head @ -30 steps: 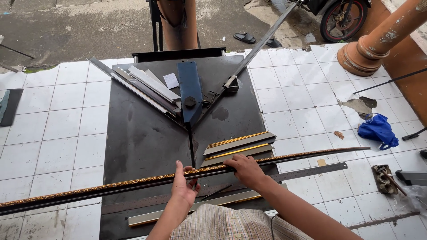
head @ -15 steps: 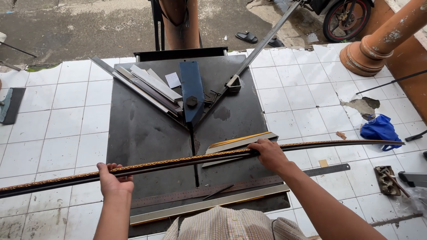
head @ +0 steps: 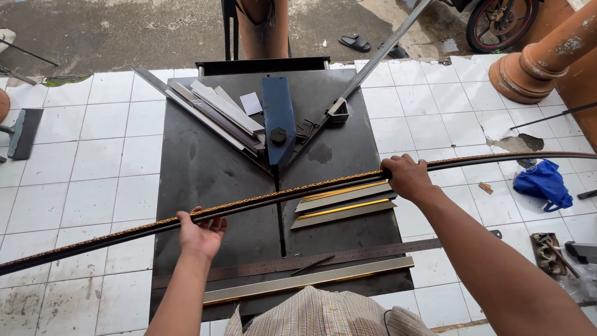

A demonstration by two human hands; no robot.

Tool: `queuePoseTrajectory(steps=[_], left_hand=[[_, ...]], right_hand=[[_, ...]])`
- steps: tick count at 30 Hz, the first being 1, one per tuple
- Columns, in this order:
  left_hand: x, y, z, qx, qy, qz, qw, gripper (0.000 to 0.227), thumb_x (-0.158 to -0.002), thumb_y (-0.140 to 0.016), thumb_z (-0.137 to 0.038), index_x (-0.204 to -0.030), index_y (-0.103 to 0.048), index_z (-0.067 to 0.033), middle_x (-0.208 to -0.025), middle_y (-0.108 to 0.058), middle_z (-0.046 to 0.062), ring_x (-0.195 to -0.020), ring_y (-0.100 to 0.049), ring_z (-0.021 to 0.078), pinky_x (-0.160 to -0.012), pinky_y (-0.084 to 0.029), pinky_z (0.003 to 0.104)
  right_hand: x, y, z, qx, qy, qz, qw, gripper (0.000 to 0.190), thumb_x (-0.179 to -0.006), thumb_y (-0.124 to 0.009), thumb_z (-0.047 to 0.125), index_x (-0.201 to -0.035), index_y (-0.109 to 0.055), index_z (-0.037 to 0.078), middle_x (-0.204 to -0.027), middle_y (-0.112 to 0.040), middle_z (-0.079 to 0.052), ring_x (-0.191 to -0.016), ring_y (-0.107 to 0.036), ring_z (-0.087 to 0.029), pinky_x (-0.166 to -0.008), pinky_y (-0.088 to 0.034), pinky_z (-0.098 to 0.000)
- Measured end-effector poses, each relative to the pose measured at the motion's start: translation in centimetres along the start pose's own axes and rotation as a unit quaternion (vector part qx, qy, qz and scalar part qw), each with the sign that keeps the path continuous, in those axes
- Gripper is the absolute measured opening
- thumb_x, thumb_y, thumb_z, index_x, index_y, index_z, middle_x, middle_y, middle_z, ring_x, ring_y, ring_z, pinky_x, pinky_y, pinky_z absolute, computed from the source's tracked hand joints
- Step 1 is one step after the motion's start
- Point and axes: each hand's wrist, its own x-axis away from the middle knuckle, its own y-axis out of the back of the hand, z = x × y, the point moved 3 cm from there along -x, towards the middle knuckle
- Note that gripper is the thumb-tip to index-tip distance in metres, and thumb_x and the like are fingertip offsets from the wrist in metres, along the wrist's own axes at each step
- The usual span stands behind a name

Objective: The person uses a miter saw to cut several short pieces from a long ornate moulding. They repeatedly position the moulding, lower the saw blade to cut, then remove and stack the cut pieces on the table.

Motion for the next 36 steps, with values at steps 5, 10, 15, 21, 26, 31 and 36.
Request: queuePoseTrajectory(steps=[5, 10, 15, 21, 26, 31, 36], left_hand=[[1.7, -2.8, 2.4, -0.039, 0.039, 0.055, 0.997, 0.04, -0.088, -0.036, -0.054, -0.107, -0.043, -0.019, -0.107, -0.043, 0.004, -0.107, -0.048, 0.0274, -0.094, -0.041, 0.041], [2.2, -4.4, 4.1, -0.091, 0.074, 0.09, 0.989, 0.046, -0.088, -0.044, -0.045, -0.118, -0.035, -0.0112, -0.12, -0.046, 0.01, -0.11, -0.05, 0.0364, -0.087, -0.047, 0.041], [1.0, -5.0, 7.0, -0.106, 0.116, 0.114, 0.981, 0.046, -0.085, -0.052, -0.041, -0.113, -0.04, -0.0064, -0.117, -0.052, 0.011, -0.102, -0.057, 0.0334, -0.081, -0.052, 0.038], [2.6, -9.9, 9.8, -0.148, 0.126, 0.18, 0.964, 0.052, -0.08, -0.061, -0.039, -0.114, -0.041, -0.0042, -0.118, -0.052, 0.013, -0.096, -0.06, 0.0342, -0.073, -0.055, 0.039], [2.7, -11.5, 11.9, -0.16, 0.127, 0.189, 0.961, 0.055, -0.081, -0.061, -0.042, -0.116, -0.039, -0.0058, -0.119, -0.051, 0.013, -0.095, -0.061, 0.0315, -0.068, -0.057, 0.037], [4.8, -11.2, 11.3, -0.208, 0.106, 0.148, 0.961, 0.054, -0.078, -0.063, -0.045, -0.113, -0.043, -0.0096, -0.114, -0.055, 0.007, -0.09, -0.063, 0.0244, -0.067, -0.057, 0.033], [4.3, -7.7, 5.2, -0.161, -0.138, -0.036, 0.977, 0.036, -0.08, -0.061, -0.04, -0.097, -0.053, -0.0094, -0.095, -0.056, 0.001, -0.059, -0.055, 0.0126, -0.045, -0.05, 0.02]], right_hand=[[-2.0, -4.0, -3.6, 0.032, -0.041, 0.036, 0.998, 0.04, -0.074, -0.061, 0.011, -0.107, -0.057, 0.033, -0.098, -0.062, 0.003, -0.102, -0.055, -0.02, -0.08, -0.041, -0.0592], [-1.8, -4.0, -6.0, 0.037, -0.094, 0.056, 0.993, 0.034, -0.078, -0.059, 0.015, -0.11, -0.058, 0.026, -0.102, -0.063, -0.002, -0.103, -0.056, -0.024, -0.074, -0.047, -0.0522], [-3.5, -6.8, -8.5, 0.064, -0.139, 0.102, 0.983, 0.033, -0.08, -0.058, 0.019, -0.112, -0.06, 0.027, -0.108, -0.064, -0.004, -0.102, -0.057, -0.027, -0.07, -0.05, -0.05], [-2.9, -0.2, 1.9, -0.067, -0.065, 0.033, 0.995, 0.028, -0.083, -0.054, 0.03, -0.111, -0.059, 0.029, -0.112, -0.059, -0.002, -0.108, -0.052, -0.027, -0.077, -0.047, -0.0435], [1.1, 7.7, 12.0, -0.246, 0.09, 0.082, 0.961, 0.037, -0.082, -0.057, 0.028, -0.117, -0.055, 0.015, -0.113, -0.058, -0.012, -0.113, -0.046, -0.035, -0.087, -0.041, -0.0486], [0.6, 5.2, 11.8, -0.195, 0.14, 0.09, 0.967, 0.036, -0.084, -0.055, 0.025, -0.12, -0.052, 0.023, -0.108, -0.06, -0.008, -0.11, -0.047, -0.029, -0.086, -0.042, -0.046], [-0.8, 2.0, 7.1, -0.125, 0.113, 0.084, 0.982, 0.037, -0.083, -0.057, 0.026, -0.119, -0.053, 0.031, -0.104, -0.063, -0.002, -0.105, -0.055, -0.025, -0.083, -0.047, -0.0415]])
